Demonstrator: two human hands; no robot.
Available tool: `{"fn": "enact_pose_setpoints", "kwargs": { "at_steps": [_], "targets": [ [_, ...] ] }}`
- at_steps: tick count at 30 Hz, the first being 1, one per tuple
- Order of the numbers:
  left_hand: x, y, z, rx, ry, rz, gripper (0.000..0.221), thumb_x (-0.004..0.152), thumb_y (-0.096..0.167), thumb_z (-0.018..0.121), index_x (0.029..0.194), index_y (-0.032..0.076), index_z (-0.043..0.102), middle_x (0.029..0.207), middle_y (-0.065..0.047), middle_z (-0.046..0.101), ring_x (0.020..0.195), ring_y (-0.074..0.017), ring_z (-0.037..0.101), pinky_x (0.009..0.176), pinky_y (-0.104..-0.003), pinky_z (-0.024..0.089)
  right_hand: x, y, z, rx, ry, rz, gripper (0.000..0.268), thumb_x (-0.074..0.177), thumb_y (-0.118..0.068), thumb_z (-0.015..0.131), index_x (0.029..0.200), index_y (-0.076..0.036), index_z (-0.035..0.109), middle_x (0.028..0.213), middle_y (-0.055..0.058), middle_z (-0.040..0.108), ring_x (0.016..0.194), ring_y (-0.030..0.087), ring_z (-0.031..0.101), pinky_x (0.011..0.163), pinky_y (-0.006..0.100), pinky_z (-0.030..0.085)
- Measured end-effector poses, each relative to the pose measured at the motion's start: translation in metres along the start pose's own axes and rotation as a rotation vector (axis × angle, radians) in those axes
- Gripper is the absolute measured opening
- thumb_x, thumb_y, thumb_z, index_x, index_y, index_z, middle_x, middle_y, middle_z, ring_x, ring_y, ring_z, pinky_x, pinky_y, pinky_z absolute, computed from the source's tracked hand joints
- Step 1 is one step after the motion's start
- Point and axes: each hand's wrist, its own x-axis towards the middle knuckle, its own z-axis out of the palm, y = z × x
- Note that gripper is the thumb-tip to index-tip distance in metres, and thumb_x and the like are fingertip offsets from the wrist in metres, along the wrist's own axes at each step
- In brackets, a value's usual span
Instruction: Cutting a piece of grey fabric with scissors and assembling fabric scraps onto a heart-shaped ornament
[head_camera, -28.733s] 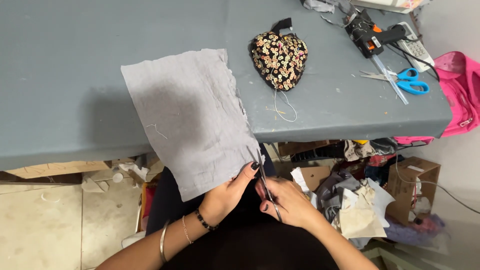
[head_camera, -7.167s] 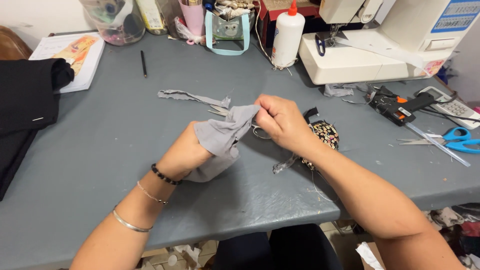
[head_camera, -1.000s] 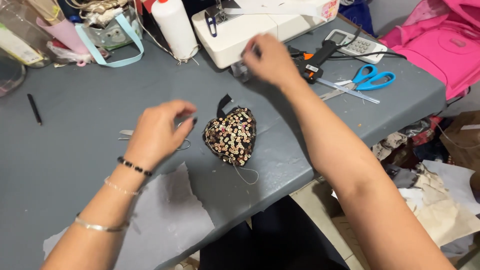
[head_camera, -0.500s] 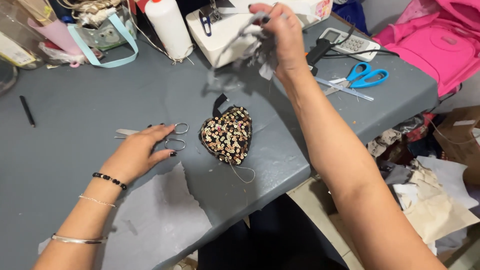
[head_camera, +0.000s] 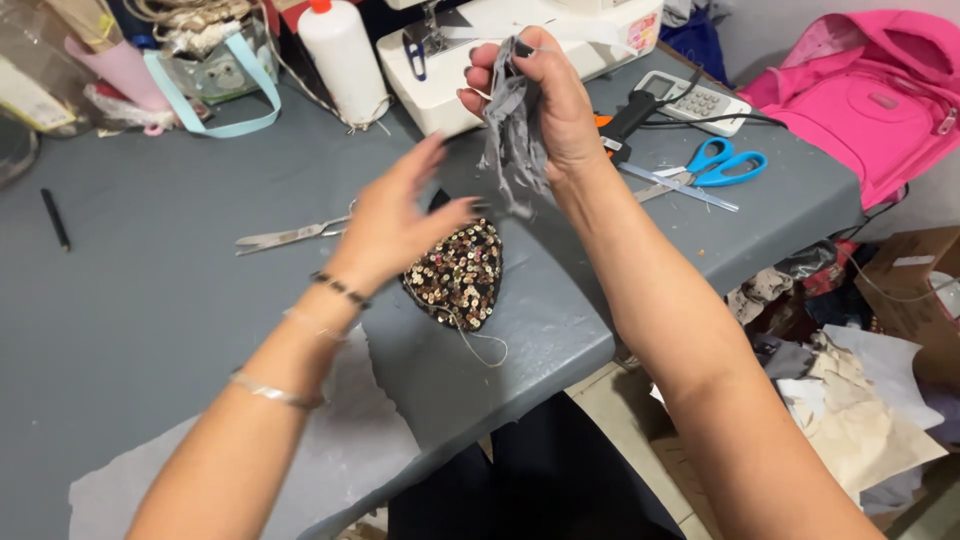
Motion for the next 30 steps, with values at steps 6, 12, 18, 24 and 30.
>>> {"fn": "enact_pose_setpoints", "kwargs": {
  "at_steps": [6,12,18,24,30],
  "targets": [
    [0.033,0.046,0.048,-0.402,-0.068,0.022,0.087,0.082,0.046,0.077,0.147,0.005,0.037,0.145,-0.016,0.060,0.133,-0.0318,0.059,0.109,-0.044,0.048,-0.010,0.001,0.013,-0.183,-0.146,-0.074,0.016,0.098,-0.013,0.066,0.101,-0.014,0.051,0.091,0.004,0.060,0.076,0.011,0.061,0.080,0.034,0.064],
    [0.039,0.034,0.044,-0.618,-0.014,-0.026,0.035,0.096,0.007,0.060,0.132,0.004,0.058,0.104,-0.010,0.076,0.080,-0.0134,0.077,0.076,-0.027,0.068,0.003,-0.009,-0.004,-0.118,-0.027,-0.243,0.009,0.101,-0.013,0.060,0.104,-0.010,0.052,0.092,0.009,0.061,0.071,0.016,0.060,0.073,0.036,0.063],
    [0.036,0.014,0.028,-0.773,0.094,0.069,0.041,0.102,0.025,0.059,0.137,0.003,0.057,0.098,-0.014,0.073,0.079,-0.0182,0.073,0.076,-0.027,0.063,0.004,-0.005,-0.008,-0.157,-0.139,-0.224,0.019,0.105,-0.013,0.060,0.123,-0.009,0.056,0.108,0.012,0.067,0.096,0.022,0.070,0.092,0.040,0.063],
    [0.039,0.011,0.002,-0.904,0.250,0.051,0.036,0.103,0.030,0.059,0.126,0.004,0.062,0.085,-0.005,0.067,0.073,-0.0107,0.064,0.071,-0.022,0.058,-0.001,-0.002,-0.003,-0.394,-0.155,-0.203,0.024,0.101,-0.026,0.072,0.120,-0.016,0.060,0.104,0.004,0.068,0.089,0.015,0.066,0.068,0.031,0.059],
    [0.037,-0.002,-0.011,-0.879,0.324,0.057,0.027,0.103,0.033,0.059,0.114,0.009,0.062,0.083,0.002,0.061,0.069,-0.0060,0.057,0.063,-0.022,0.052,-0.003,0.004,-0.001,-0.516,-0.086,-0.218,0.021,0.097,-0.019,0.075,0.114,-0.009,0.067,0.089,0.001,0.071,0.067,0.007,0.062,0.052,0.019,0.051]
  ]
}}
